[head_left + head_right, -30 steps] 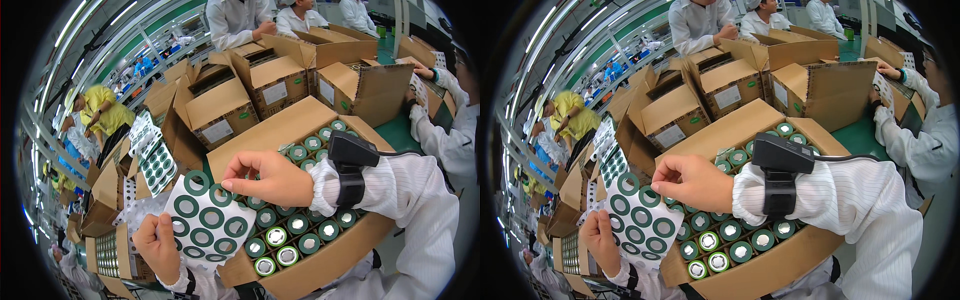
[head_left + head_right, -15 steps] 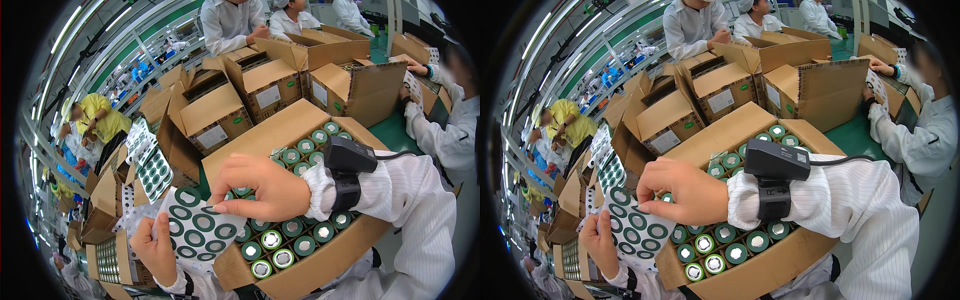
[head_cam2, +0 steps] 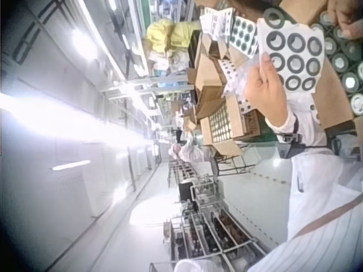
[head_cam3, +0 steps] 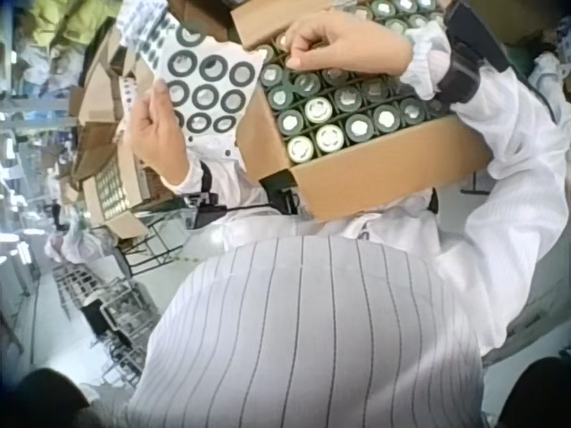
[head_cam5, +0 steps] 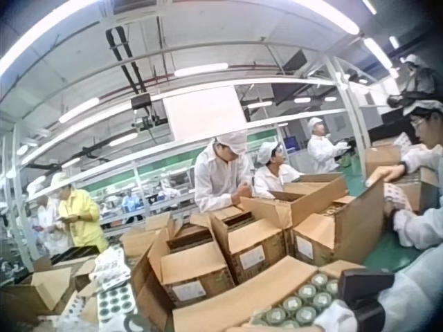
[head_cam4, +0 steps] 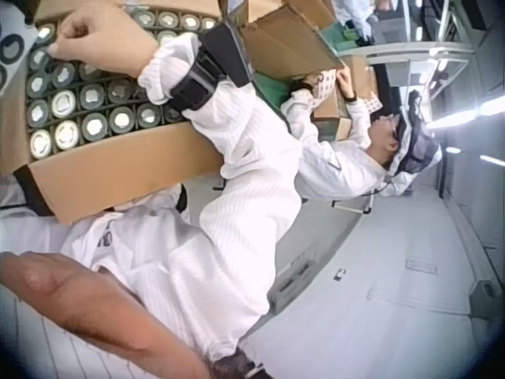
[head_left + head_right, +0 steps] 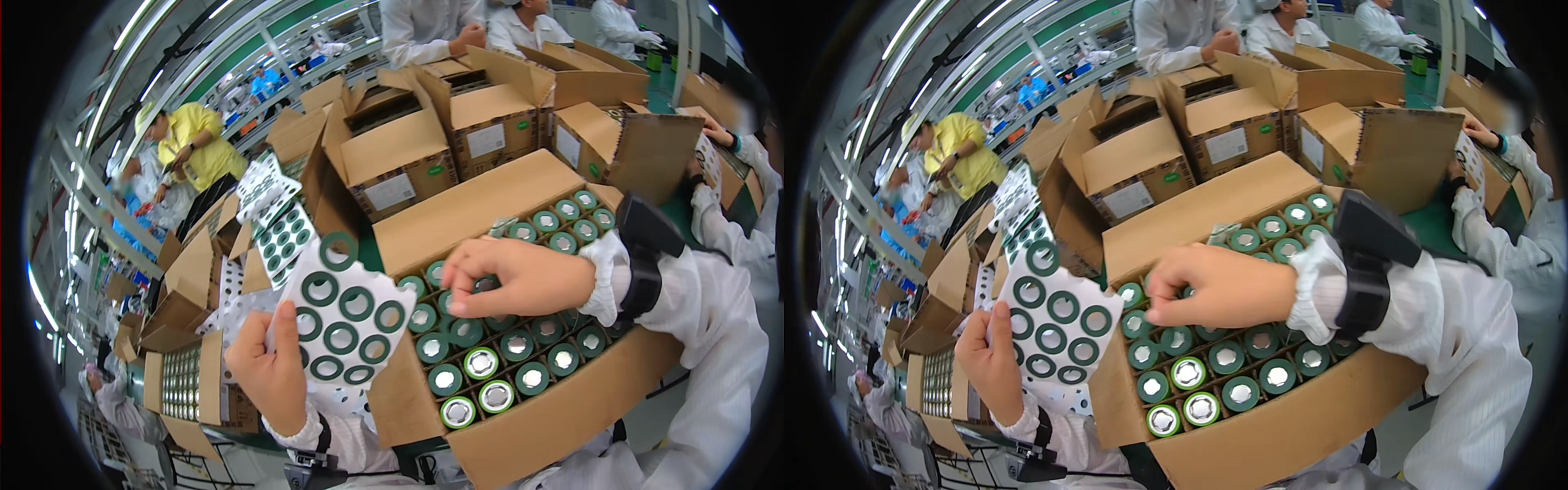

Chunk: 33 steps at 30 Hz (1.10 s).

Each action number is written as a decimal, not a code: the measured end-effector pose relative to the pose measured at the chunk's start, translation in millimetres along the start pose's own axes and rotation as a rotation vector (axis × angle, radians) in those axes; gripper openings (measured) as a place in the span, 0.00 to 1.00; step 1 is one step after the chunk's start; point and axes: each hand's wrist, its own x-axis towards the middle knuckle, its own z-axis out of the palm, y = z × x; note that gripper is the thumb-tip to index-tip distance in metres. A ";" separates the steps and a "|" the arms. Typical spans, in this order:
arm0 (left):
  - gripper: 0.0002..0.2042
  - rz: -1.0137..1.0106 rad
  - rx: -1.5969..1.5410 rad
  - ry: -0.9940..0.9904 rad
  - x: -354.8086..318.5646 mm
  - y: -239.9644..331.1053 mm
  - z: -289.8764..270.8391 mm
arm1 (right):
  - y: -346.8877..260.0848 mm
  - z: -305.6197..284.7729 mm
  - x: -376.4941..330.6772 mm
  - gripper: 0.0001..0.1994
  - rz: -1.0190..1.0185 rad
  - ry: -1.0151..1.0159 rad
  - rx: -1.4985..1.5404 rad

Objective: Applying circular green insulator stickers to the tops of cylindrical battery cells in boxes.

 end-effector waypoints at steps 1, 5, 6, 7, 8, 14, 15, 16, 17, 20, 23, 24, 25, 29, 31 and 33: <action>0.17 -0.005 -0.027 -0.006 -0.3 0.0 1.5 | -1.3 1.1 -0.1 0.12 0.048 0.007 0.021; 0.16 0.056 -0.013 -0.022 -1.2 3.6 6.3 | -6.3 -0.2 -5.9 0.12 0.229 -0.040 0.133; 0.17 0.056 0.002 -0.028 -2.0 3.0 5.8 | -1.9 3.3 -6.0 0.12 0.150 -0.077 0.054; 0.17 0.055 0.004 -0.031 -2.3 3.3 6.0 | -0.6 4.9 -6.4 0.12 0.071 -0.115 -0.027; 0.17 0.058 0.018 -0.030 -2.5 3.1 6.5 | 0.2 6.6 -7.3 0.12 0.070 -0.114 0.025; 0.18 -0.002 0.010 -0.056 -3.1 4.5 3.6 | -0.4 4.9 -8.8 0.11 0.017 -0.157 -0.034; 0.18 -0.050 0.002 -0.083 -3.4 5.9 2.3 | -0.5 4.7 -8.8 0.11 0.019 -0.158 -0.031; 0.18 -0.051 0.002 -0.086 -3.4 6.3 2.4 | -0.6 4.4 -8.8 0.09 0.022 -0.181 -0.052; 0.18 -0.042 0.001 -0.070 -3.3 6.8 2.7 | -0.8 4.2 -8.6 0.07 0.025 -0.204 -0.074; 0.18 0.002 -0.005 -0.026 -1.9 5.0 4.6 | 0.0 4.0 -9.3 0.07 0.002 -0.206 -0.089; 0.17 0.034 -0.004 -0.003 -1.7 4.4 6.2 | 0.9 3.9 -9.8 0.07 -0.008 -0.216 -0.116; 0.17 0.034 0.001 -0.008 -1.6 4.7 6.8 | 1.0 3.8 -9.9 0.07 -0.006 -0.215 -0.116; 0.17 0.035 0.001 -0.009 -1.7 4.6 7.1 | 0.9 4.1 -10.1 0.08 -0.001 -0.216 -0.116; 0.17 0.042 0.003 -0.005 -1.8 4.3 7.5 | 0.6 5.5 -10.5 0.08 -0.002 -0.210 -0.133; 0.17 0.045 0.007 -0.001 -1.9 4.4 7.1 | 0.4 5.6 -10.7 0.07 -0.007 -0.206 -0.133; 0.17 0.040 0.001 -0.006 -1.8 4.3 6.8 | 0.4 5.8 -10.9 0.07 -0.011 -0.203 -0.132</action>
